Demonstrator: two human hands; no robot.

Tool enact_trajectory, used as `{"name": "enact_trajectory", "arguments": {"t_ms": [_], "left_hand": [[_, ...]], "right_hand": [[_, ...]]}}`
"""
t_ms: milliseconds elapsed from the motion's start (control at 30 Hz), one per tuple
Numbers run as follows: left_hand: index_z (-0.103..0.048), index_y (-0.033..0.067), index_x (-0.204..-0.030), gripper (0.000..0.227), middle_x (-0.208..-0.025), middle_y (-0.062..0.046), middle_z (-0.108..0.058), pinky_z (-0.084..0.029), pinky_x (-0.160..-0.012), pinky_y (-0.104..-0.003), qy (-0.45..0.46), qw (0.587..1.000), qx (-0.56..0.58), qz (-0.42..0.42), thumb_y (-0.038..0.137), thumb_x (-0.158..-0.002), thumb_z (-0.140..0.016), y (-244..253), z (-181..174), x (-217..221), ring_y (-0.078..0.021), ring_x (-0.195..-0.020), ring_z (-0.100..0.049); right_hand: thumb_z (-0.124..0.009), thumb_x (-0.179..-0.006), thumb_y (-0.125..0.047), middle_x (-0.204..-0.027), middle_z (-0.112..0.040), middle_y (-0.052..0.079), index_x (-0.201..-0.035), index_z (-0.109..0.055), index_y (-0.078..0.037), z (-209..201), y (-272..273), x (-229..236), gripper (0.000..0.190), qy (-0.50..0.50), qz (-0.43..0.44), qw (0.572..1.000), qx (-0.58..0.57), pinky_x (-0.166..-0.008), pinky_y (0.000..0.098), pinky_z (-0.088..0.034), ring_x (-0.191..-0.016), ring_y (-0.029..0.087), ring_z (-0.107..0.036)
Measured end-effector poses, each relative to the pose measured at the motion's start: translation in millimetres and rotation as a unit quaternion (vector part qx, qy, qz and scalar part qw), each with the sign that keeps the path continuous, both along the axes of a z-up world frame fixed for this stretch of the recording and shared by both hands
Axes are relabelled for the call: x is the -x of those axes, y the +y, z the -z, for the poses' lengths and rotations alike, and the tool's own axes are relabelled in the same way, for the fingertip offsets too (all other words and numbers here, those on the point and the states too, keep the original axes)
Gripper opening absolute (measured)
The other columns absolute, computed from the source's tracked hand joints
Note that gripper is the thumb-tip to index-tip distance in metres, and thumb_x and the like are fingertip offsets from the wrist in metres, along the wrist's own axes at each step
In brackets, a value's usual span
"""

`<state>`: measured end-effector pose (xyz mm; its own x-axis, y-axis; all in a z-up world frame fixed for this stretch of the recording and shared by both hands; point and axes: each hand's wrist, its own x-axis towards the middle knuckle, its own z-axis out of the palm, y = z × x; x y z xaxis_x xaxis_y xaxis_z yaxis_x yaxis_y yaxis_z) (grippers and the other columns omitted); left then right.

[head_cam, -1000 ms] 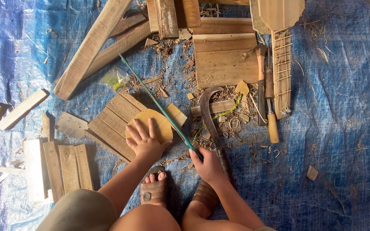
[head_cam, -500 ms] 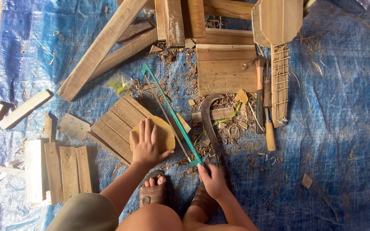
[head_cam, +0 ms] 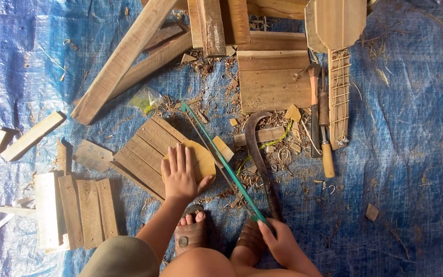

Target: The person is shaping a wooden piece with a saw blade and then polishing a circular wooden component using a small wooden block.

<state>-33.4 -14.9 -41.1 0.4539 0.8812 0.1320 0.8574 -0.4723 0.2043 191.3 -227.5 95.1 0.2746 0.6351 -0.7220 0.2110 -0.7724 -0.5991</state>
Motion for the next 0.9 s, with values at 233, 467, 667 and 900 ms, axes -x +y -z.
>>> {"name": "enact_trajectory", "arguments": {"t_ms": [233, 467, 667, 900], "left_hand": [[-0.028, 0.0022, -0.159, 0.110, -0.166, -0.026, -0.024, -0.017, -0.115, -0.067, 0.022, 1.000, 0.005, 0.022, 0.088, -0.090, -0.025, 4.0, -0.3, 4.4, -0.0479, -0.155, -0.015], [-0.029, 0.0013, -0.158, 0.108, -0.169, -0.026, -0.017, -0.019, -0.106, -0.077, 0.035, 0.997, -0.005, 0.064, 0.084, -0.090, -0.030, 7.5, 6.4, 6.7, -0.0536, -0.154, -0.011], [-0.018, 0.0042, -0.163, 0.118, -0.171, -0.024, -0.010, -0.018, -0.115, -0.073, 0.139, 0.982, 0.122, 0.030, 0.091, -0.084, -0.030, 7.3, -21.1, 0.0, -0.0529, -0.155, -0.006], [-0.021, -0.0005, -0.162, 0.114, -0.169, -0.026, -0.014, -0.015, -0.112, -0.075, 0.039, 0.999, 0.018, -0.031, 0.086, -0.088, -0.029, -0.4, 10.9, -1.5, -0.0537, -0.154, -0.005]], "right_hand": [[-0.056, -0.097, -0.043, -0.058, -0.063, 0.006, -0.079, -0.075, -0.005, -6.9, -44.6, -31.2, 0.046, -0.029, -0.032, 0.996, 0.084, -0.061, 0.0341, -0.043, -0.052, 0.016, -0.052], [-0.057, -0.102, -0.030, -0.062, -0.063, 0.008, -0.081, -0.068, -0.001, -33.9, 63.4, 6.1, 0.037, -0.016, 0.016, 1.000, 0.020, -0.052, 0.0317, -0.045, -0.051, 0.017, -0.052], [-0.048, -0.110, -0.034, -0.047, -0.056, 0.009, -0.057, -0.057, -0.008, 13.5, 117.5, 20.2, 0.059, -0.030, -0.063, 0.989, -0.127, -0.053, 0.0327, -0.048, -0.045, 0.020, -0.053], [-0.057, -0.101, -0.026, -0.056, -0.058, 0.000, -0.078, -0.068, -0.009, -8.3, 24.1, 14.8, 0.030, -0.053, -0.102, 0.989, -0.087, -0.048, 0.0315, -0.037, -0.047, 0.013, -0.043]]}}
